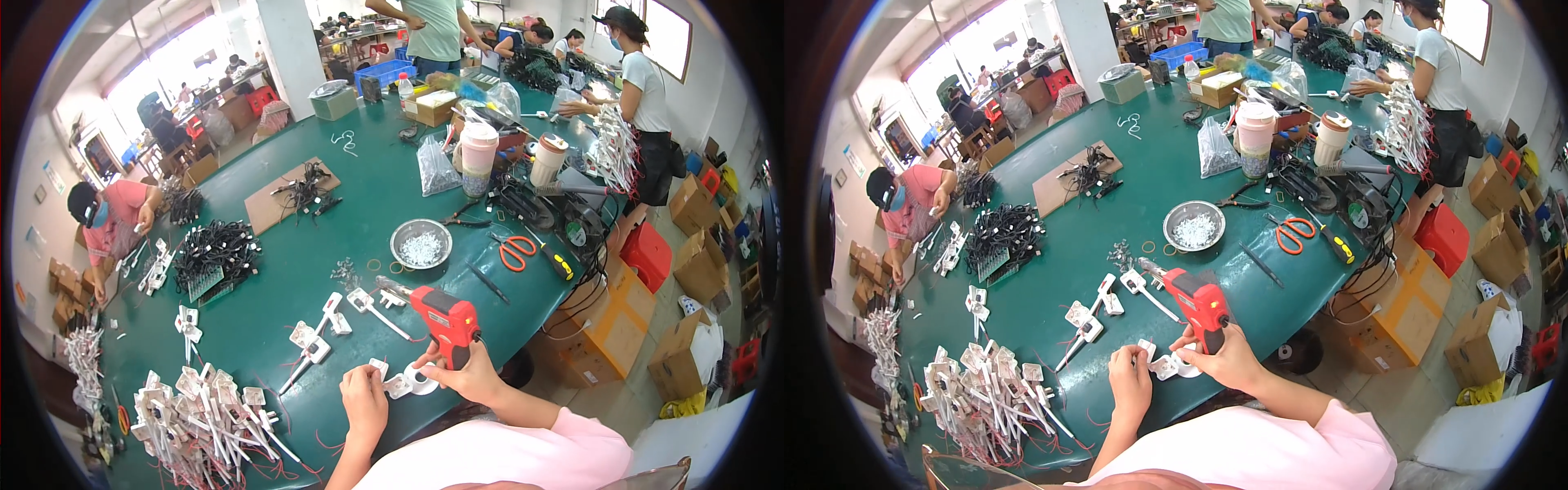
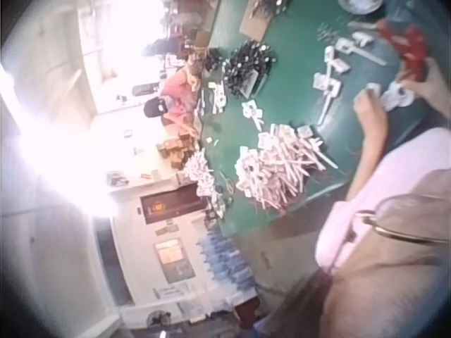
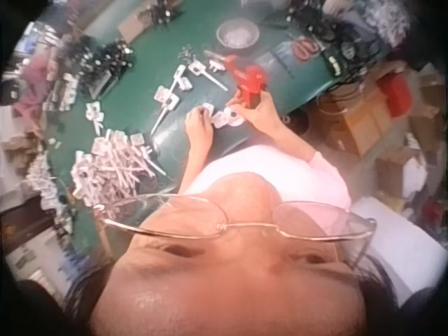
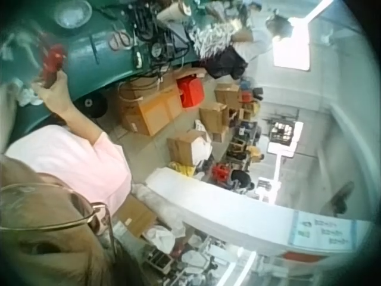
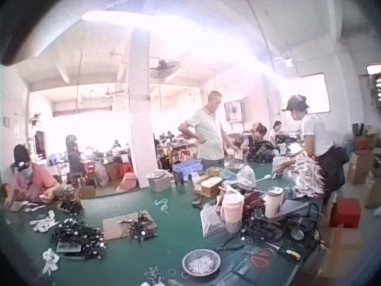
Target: Assembling small electrical component housings by gluing wires into plastic casings using a hot glue gun.
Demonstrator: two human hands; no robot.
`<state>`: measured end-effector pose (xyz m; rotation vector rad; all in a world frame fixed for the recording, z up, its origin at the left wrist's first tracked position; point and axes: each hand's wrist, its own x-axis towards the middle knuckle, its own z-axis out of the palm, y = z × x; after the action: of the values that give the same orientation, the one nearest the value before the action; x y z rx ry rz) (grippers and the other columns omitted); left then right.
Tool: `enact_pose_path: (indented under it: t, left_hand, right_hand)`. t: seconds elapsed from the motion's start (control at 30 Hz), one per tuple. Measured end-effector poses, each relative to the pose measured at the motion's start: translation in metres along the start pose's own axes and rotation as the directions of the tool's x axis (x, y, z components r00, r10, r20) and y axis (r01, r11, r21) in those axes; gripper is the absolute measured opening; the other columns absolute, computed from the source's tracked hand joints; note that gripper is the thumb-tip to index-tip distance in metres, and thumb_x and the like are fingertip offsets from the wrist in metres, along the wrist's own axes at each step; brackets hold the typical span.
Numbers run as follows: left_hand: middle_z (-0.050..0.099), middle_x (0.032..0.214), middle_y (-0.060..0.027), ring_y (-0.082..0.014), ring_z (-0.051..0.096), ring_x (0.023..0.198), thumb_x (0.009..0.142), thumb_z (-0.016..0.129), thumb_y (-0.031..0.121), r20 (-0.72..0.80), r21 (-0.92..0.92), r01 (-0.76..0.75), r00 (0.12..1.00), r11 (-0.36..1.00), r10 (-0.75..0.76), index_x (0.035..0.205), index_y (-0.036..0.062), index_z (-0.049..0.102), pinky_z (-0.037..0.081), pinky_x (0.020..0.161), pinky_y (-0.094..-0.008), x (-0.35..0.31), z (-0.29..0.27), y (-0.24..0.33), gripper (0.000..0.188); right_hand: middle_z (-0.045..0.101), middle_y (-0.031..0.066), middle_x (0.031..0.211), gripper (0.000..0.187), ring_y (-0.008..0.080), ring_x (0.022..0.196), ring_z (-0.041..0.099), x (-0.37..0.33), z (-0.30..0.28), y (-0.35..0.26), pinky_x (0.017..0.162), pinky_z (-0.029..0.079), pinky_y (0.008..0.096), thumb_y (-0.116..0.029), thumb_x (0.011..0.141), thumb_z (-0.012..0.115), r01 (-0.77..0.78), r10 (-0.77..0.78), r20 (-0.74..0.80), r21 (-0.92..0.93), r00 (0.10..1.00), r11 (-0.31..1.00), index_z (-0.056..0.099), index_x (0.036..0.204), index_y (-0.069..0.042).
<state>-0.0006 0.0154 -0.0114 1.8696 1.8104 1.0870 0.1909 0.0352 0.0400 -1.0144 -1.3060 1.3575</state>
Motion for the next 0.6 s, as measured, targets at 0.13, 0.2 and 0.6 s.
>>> enact_pose_path:
  t: [0.13, 0.2, 0.6]
  left_hand:
    - [0.061, 0.089, -0.0164, -0.0345, 0.055, 0.089, 0.084, 0.059, 0.002, 0.011, -0.047, 0.024, 1.0, 0.999, -0.023, 0.09, -0.0011, 0.058, 0.043, 0.077, -0.0432, 0.0, 0.0, -0.006, 0.006]
    - [0.061, 0.092, -0.0166, -0.0347, 0.055, 0.09, 0.084, 0.06, 0.001, -0.001, -0.04, -0.024, 1.0, 0.999, 0.024, 0.09, -0.0015, 0.058, 0.044, 0.076, -0.043, 0.001, 0.0, -0.008, 0.007]
    - [0.063, 0.094, -0.0155, -0.0327, 0.056, 0.09, 0.083, 0.06, -0.002, -0.084, -0.115, -0.074, 0.994, 0.991, 0.064, 0.088, -0.0014, 0.058, 0.046, 0.076, -0.0395, -0.004, 0.003, -0.009, 0.006]
  right_hand:
    - [0.069, 0.0041, 0.081, 0.024, 0.0065, 0.068, 0.06, 0.007, -0.001, 0.003, 0.06, 0.047, 0.0253, -0.008, 0.079, 0.071, 0.092, -0.086, 0.074, -0.081, 0.994, 0.993, 0.056, 0.096, -0.002]
    - [0.069, 0.0043, 0.082, 0.024, 0.0072, 0.069, 0.061, 0.01, 0.001, -0.008, 0.061, 0.047, 0.0262, -0.008, 0.079, 0.071, 0.062, -0.055, 0.072, -0.103, 0.996, 0.993, 0.056, 0.097, -0.003]
    - [0.07, 0.0059, 0.085, 0.024, 0.0068, 0.065, 0.057, 0.07, 0.008, -0.054, 0.06, 0.047, 0.0251, -0.008, 0.08, 0.071, 0.289, -0.226, 0.237, -0.277, 0.945, 0.917, 0.058, 0.1, -0.002]
